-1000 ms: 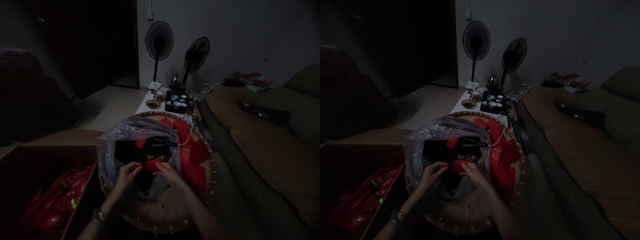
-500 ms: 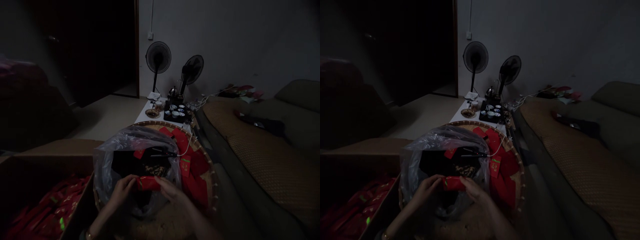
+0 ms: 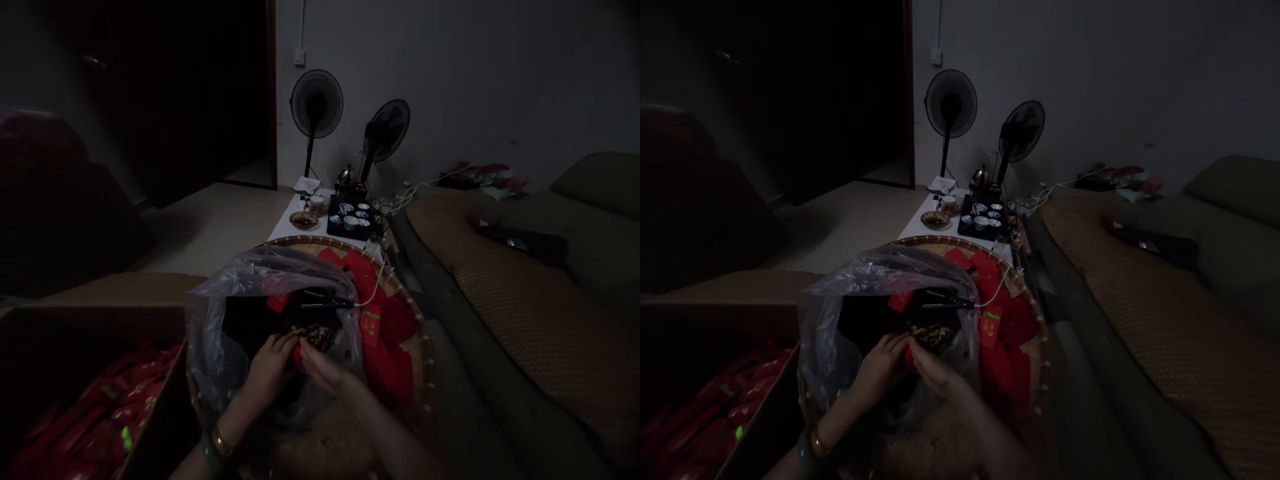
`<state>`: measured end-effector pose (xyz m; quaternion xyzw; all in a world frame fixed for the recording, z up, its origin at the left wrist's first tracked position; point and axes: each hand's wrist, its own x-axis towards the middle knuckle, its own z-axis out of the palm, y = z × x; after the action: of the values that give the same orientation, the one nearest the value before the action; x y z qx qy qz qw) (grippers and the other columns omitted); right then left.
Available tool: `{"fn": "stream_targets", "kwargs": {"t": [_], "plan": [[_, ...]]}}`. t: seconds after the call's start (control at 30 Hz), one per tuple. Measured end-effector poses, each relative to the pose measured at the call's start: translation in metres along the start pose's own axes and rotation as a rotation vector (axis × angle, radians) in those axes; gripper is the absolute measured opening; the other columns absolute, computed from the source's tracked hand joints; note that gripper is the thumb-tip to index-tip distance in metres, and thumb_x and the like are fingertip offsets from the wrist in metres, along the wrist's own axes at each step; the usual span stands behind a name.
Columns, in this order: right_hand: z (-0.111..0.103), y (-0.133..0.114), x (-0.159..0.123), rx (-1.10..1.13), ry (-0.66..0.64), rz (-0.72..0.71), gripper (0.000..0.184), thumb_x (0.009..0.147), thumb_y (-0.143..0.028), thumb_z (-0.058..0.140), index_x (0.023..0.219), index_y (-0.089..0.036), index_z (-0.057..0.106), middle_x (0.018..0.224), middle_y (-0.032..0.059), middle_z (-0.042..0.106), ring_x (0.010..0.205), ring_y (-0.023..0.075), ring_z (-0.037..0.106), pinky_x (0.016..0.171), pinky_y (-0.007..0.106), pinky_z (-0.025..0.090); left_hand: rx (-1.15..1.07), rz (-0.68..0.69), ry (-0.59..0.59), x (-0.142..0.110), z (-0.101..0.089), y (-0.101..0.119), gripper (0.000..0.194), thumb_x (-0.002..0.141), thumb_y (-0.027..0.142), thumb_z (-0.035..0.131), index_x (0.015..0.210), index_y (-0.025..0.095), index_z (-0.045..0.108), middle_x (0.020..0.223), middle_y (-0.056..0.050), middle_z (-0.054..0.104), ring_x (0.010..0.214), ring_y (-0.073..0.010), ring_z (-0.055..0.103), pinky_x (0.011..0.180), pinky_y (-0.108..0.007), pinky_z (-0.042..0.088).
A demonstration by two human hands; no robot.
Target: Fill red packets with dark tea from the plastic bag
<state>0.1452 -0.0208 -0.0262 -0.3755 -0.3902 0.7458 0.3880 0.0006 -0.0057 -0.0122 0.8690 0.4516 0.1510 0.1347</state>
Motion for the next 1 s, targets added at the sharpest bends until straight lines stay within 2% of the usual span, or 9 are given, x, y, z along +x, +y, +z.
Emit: {"fn": "stream_targets", "kwargs": {"t": [0.07, 0.13, 0.2, 0.27, 0.33, 0.43, 0.73, 0.9, 1.0], "plan": [[-0.01, -0.017, -0.005, -0.081, -0.098, 0.072, 0.071, 0.076, -0.072, 0.035, 0.108, -0.014, 0.059, 0.115, 0.0141, 0.057, 0.114, 0.0221, 0.049, 0.098, 0.044, 0.032, -0.075, -0.042, 0.016, -0.001, 0.002, -0.01, 0.045, 0.068, 0.009, 0.055, 0.112, 0.018, 0.057, 0.112, -0.005, 0.061, 0.099, -0.0217, 0.052, 0.084, -0.032, 0.044], [-0.025, -0.031, -0.008, -0.164, -0.083, 0.042, 0.063, 0.083, -0.063, 0.031, 0.111, -0.013, 0.058, 0.113, 0.0152, 0.058, 0.109, 0.0222, 0.053, 0.092, 0.043, 0.038, -0.146, -0.104, 0.042, -0.002, 0.002, -0.021, 0.04, 0.07, 0.012, 0.055, 0.109, 0.019, 0.058, 0.104, -0.005, 0.064, 0.093, -0.0203, 0.055, 0.081, -0.031, 0.045], [-0.041, -0.036, -0.007, -0.379, 0.052, -0.022, 0.05, 0.088, -0.049, 0.034, 0.114, -0.013, 0.055, 0.111, 0.016, 0.059, 0.102, 0.0223, 0.057, 0.087, 0.042, 0.042, -0.208, -0.151, 0.081, -0.002, -0.002, -0.031, 0.041, 0.068, 0.016, 0.06, 0.109, 0.018, 0.058, 0.104, -0.006, 0.064, 0.092, -0.0205, 0.056, 0.081, -0.032, 0.045], [-0.054, -0.03, -0.003, -0.748, 0.197, -0.093, 0.039, 0.083, -0.03, 0.047, 0.117, -0.011, 0.053, 0.113, 0.0167, 0.058, 0.105, 0.0233, 0.055, 0.09, 0.042, 0.04, -0.253, -0.197, 0.118, -0.003, -0.007, -0.04, 0.042, 0.067, 0.021, 0.064, 0.109, 0.017, 0.058, 0.102, -0.007, 0.064, 0.091, -0.0206, 0.058, 0.081, -0.032, 0.046], [-0.058, -0.017, 0.003, -1.08, 0.244, -0.111, 0.052, 0.073, -0.015, 0.056, 0.124, -0.011, 0.048, 0.123, 0.0182, 0.05, 0.115, 0.0265, 0.047, 0.097, 0.044, 0.034, -0.267, -0.237, 0.142, -0.005, -0.011, -0.047, 0.044, 0.067, 0.027, 0.065, 0.109, 0.017, 0.059, 0.097, -0.008, 0.065, 0.087, -0.0211, 0.059, 0.078, -0.033, 0.047], [-0.051, -0.001, 0.013, -1.319, 0.16, -0.057, 0.075, 0.064, -0.013, 0.064, 0.133, -0.01, 0.038, 0.13, 0.0203, 0.042, 0.122, 0.0316, 0.037, 0.099, 0.044, 0.031, -0.276, -0.27, 0.157, -0.008, -0.016, -0.052, 0.045, 0.066, 0.03, 0.066, 0.108, 0.017, 0.059, 0.096, -0.008, 0.066, 0.084, -0.0212, 0.061, 0.075, -0.032, 0.048], [-0.031, 0.005, 0.046, -1.276, -0.052, -0.092, 0.08, 0.056, -0.034, 0.076, 0.128, -0.018, 0.047, 0.114, 0.013, 0.05, 0.105, 0.026, 0.049, 0.09, 0.035, 0.04, -0.405, -0.226, 0.213, -0.018, -0.013, -0.052, 0.064, 0.073, 0.032, 0.062, 0.131, 0.021, 0.036, 0.116, -0.007, 0.059, 0.103, -0.0194, 0.058, 0.086, -0.032, 0.047], [-0.037, 0.011, 0.045, -1.203, 0.055, -0.21, 0.035, 0.062, -0.015, 0.067, 0.097, -0.017, 0.065, 0.097, 0.0073, 0.058, 0.094, 0.0198, 0.054, 0.083, 0.03, 0.041, -0.321, -0.162, 0.232, -0.02, -0.009, -0.056, 0.056, 0.077, 0.033, 0.06, 0.129, 0.024, 0.04, 0.123, -0.006, 0.055, 0.108, -0.0193, 0.055, 0.09, -0.032, 0.045], [-0.042, 0.013, 0.044, -1.102, 0.137, -0.24, 0.031, 0.062, -0.013, 0.063, 0.093, -0.016, 0.065, 0.091, 0.0056, 0.061, 0.088, 0.019, 0.056, 0.081, 0.03, 0.042, -0.315, -0.124, 0.244, -0.02, -0.008, -0.056, 0.053, 0.078, 0.032, 0.059, 0.128, 0.024, 0.042, 0.123, -0.006, 0.055, 0.11, -0.0187, 0.054, 0.092, -0.031, 0.044]]}}
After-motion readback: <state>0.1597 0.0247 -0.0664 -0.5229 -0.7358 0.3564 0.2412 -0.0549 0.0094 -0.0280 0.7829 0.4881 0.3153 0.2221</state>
